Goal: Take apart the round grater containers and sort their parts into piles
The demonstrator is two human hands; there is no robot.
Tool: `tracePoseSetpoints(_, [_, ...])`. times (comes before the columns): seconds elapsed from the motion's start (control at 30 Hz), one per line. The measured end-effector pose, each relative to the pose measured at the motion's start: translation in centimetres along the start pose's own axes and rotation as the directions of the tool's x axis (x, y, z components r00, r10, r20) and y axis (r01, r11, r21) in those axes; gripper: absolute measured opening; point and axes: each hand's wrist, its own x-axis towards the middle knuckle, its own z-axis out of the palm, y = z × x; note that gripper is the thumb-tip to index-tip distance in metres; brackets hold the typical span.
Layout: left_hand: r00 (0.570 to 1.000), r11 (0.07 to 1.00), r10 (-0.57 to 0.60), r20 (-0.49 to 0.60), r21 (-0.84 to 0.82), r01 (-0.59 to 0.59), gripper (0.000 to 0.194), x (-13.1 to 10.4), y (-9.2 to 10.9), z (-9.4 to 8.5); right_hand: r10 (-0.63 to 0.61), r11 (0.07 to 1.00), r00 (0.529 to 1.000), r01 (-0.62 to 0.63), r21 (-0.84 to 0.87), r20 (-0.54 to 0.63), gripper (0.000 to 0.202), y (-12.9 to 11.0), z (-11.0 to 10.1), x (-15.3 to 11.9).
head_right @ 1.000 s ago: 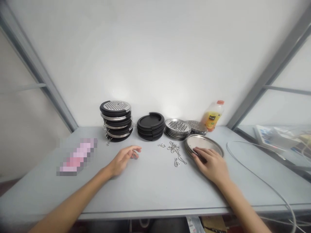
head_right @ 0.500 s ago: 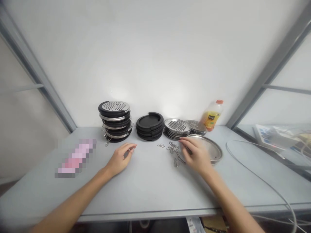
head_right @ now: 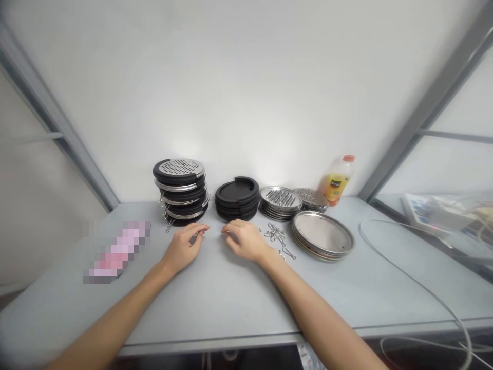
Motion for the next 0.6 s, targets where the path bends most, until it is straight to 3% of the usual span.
tracePoseSetpoints(0.27, [1.0, 1.0, -0.019, -0.008, 0.016, 0.019, 0.045, 0.4, -1.4, -0.5, 0.083, 0.996, 0.996, -0.083, 0.012, -0.015, 0.024, 1.5, -0.2, -0.7])
tracePoseSetpoints(0.43, [0.998, 1.0, 0.008, 0.06, 0.001, -0.008, 0.06, -0.1, -1.1, -0.1, 0.131, 0.991, 0.991, -0.131, 0.001, 0.028, 0.027, 1.7, -0.3, -0.8])
tracePoseSetpoints(0.6, [0.997, 1.0, 0.018, 0.079, -0.011, -0.017, 0.061, -0.2, -0.8, 0.1, 0.163, 0.987, 0.986, -0.162, -0.012, 0.027, 0.029, 1.6, -0.4, -1.0])
